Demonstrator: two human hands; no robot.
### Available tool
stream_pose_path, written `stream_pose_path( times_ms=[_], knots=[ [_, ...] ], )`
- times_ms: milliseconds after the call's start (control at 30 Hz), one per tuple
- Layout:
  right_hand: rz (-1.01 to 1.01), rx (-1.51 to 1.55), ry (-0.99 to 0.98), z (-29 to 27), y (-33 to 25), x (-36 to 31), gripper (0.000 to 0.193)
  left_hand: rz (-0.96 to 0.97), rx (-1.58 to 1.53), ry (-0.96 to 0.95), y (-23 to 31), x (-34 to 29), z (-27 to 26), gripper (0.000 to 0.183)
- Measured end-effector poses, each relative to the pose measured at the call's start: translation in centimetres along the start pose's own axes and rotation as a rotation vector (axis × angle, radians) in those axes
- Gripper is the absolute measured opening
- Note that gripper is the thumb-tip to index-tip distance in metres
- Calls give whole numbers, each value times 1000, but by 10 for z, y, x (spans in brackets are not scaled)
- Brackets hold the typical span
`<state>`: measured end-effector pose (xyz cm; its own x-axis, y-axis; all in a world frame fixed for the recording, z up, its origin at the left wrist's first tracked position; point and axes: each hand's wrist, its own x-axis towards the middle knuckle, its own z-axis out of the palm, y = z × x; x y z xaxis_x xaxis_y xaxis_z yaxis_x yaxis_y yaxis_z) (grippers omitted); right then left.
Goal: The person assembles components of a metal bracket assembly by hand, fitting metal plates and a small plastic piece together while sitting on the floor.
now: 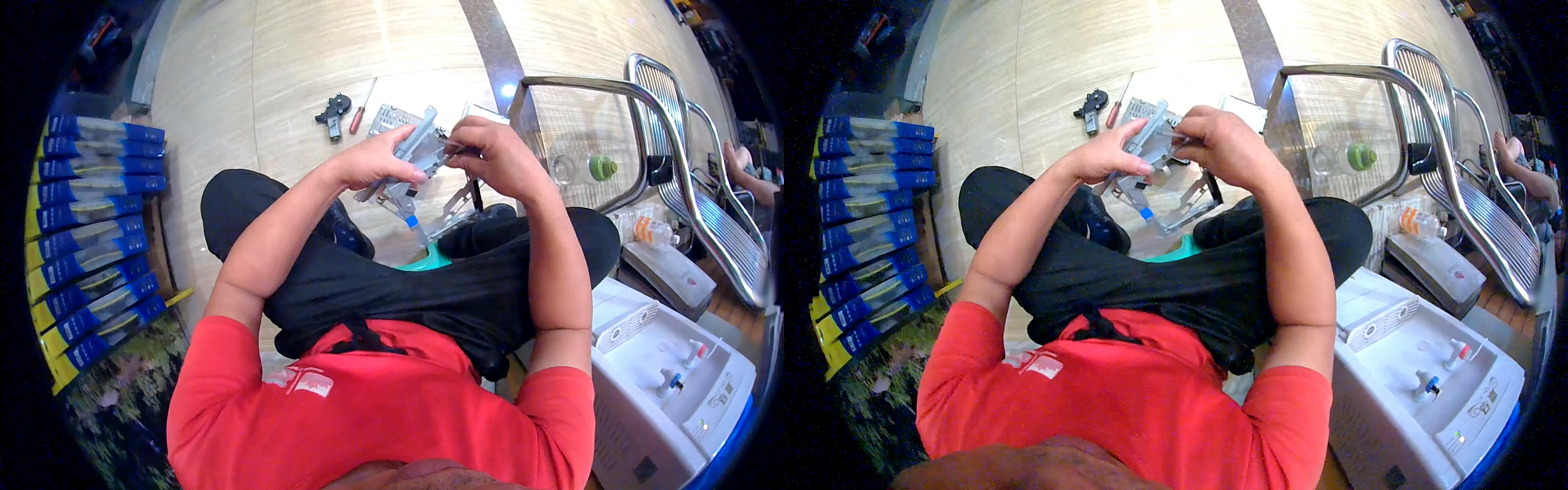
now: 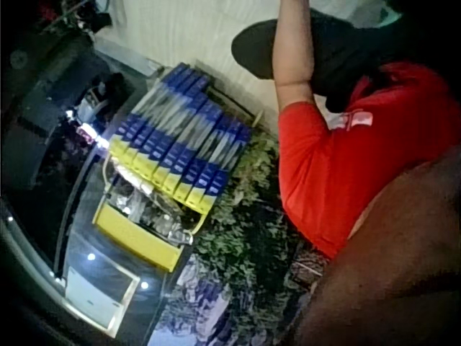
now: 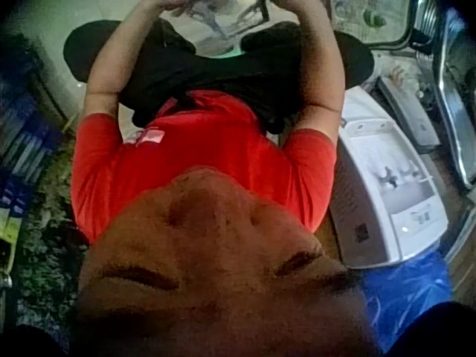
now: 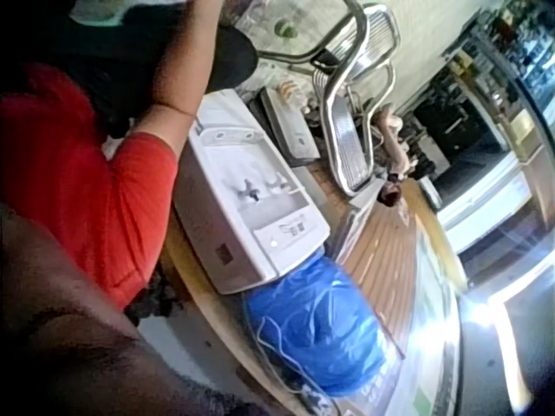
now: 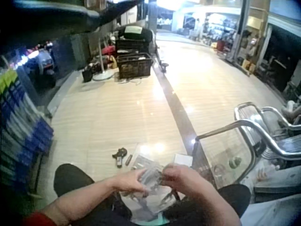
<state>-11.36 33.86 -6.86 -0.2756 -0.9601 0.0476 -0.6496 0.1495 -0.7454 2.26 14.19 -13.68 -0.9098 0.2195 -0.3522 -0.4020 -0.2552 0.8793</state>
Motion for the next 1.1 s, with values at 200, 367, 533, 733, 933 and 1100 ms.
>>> stream_pose_path(
  times_ms=[200,367,533,733,933,1100],
  knots=[
    [189,24,389,-15,12,2,16,54,-237,70,10,-2,-4,75],
    [445,-110,206,-32,6,-11,25,165,-272,146,15,-5,-18,74],
    [533,-94,41,-27,9,-16,30,269,-388,239,18,-4,-21,62],
    [683,555,143,-11,33,-14,30,354,-453,200,17,1,-24,59],
    [680,763,391,13,35,-8,28,398,-444,214,21,-1,-25,60],
    [698,618,384,21,33,-1,33,384,-364,242,17,-2,-27,59]
  ],
)
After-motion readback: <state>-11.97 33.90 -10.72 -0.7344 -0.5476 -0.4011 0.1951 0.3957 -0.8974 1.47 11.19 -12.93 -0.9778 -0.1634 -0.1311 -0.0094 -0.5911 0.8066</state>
